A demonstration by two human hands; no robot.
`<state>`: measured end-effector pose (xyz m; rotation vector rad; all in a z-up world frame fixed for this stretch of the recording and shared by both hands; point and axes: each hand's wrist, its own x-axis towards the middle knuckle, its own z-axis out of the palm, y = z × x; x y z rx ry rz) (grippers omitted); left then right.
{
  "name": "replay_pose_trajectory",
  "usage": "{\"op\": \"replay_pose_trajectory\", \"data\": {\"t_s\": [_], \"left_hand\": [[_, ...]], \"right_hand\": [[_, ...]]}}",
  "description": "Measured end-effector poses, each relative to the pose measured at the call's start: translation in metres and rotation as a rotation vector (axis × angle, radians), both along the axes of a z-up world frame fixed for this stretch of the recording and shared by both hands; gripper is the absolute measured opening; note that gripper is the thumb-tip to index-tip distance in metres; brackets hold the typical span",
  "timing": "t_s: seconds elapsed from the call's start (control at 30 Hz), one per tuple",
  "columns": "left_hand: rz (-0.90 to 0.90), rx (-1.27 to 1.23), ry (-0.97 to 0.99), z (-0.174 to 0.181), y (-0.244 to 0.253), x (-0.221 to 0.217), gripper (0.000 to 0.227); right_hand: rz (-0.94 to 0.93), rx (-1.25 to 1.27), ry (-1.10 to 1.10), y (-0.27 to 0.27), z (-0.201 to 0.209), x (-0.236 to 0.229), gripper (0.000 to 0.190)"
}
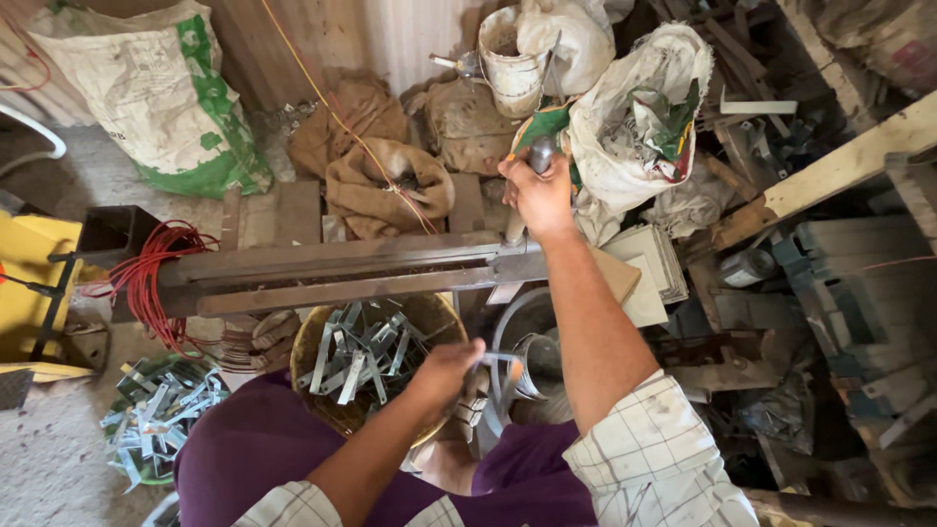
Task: The person repeatedly picks up small metal pieces from a yellow bowl and strikes them with a hammer on a metal bar. The person continues this repetitive action throughout the clip.
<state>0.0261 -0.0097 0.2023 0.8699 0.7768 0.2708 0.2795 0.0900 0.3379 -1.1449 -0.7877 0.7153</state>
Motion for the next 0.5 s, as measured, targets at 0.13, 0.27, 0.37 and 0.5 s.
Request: {"op": "replay_pose_trajectory", "data": {"t_s": [0.13,0.27,0.37,0.5], "left_hand": [[-0.18,0.263,-0.185,-0.015,-0.003,-0.002,0.027],[-0.311,0.26,0.125,-0.005,-0.004,0.003,0.025],[-0.254,0.341,-0.062,0.011,-0.013,0.002,0.027],[-0.401,0.866,0.05,0.031,-0.007,-0.008,0.036]], "right_hand": [[-0.01,-0.011,-0.019,0.002,-0.001,0.002,0.018],[-0.017,-0.019,-0.037,0.001,-0.002,0.001,0.016],[0.005,-0.006,-0.009,-0.001,0.001,0.0,0.017],[-0.033,-0.038,-0.043,-0.002,0.001,-0.001,0.017]]}}
